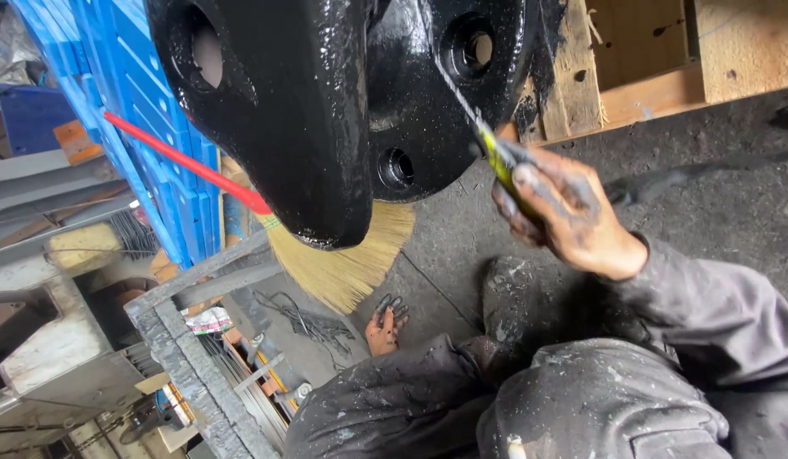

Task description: Applying a protective black coating to large metal castings using a handheld brush.

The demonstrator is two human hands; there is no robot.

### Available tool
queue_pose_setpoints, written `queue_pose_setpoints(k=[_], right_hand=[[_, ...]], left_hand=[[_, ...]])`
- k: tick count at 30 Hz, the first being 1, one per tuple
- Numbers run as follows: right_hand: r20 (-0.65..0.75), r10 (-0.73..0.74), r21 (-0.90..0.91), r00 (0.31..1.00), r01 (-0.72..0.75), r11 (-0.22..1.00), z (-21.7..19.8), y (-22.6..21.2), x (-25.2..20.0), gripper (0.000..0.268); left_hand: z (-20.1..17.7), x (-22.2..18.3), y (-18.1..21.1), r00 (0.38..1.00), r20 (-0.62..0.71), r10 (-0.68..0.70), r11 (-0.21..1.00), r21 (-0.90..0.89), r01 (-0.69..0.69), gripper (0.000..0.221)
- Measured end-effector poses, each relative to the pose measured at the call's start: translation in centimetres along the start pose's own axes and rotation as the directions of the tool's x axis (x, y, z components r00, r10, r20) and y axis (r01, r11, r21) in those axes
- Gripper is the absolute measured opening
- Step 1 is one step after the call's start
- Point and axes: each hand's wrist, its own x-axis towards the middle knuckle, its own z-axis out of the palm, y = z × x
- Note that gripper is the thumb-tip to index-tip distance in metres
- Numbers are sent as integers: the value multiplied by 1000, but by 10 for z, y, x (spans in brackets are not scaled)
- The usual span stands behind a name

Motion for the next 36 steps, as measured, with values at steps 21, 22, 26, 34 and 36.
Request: queue_pose_setpoints(k=[21, 22, 26, 34, 36], right_hand=[[-31, 376, 240, 926, -359, 902, 20, -6, -58, 40], [-72, 389, 220, 918, -366, 904, 20, -12, -49, 48], [48, 154, 131, 987, -159, 978, 26, -6, -20, 45], [44, 396, 219, 917, -395, 892, 31, -28, -86, 48], [12, 430, 181, 903, -424, 887, 15, -37, -107, 49]], left_hand=[[18, 17, 0, 998, 46, -35, 995, -88, 39, 36], [23, 22, 0, 998, 50, -32, 994, -100, 37, 36], [34, 30, 2, 998, 65, -7, 991, -133, 16, 34], [50, 39, 7, 993, 87, 86, 976, -209, -66, 30], [51, 39, 6, 991, 88, 97, 971, -229, -75, 29]])
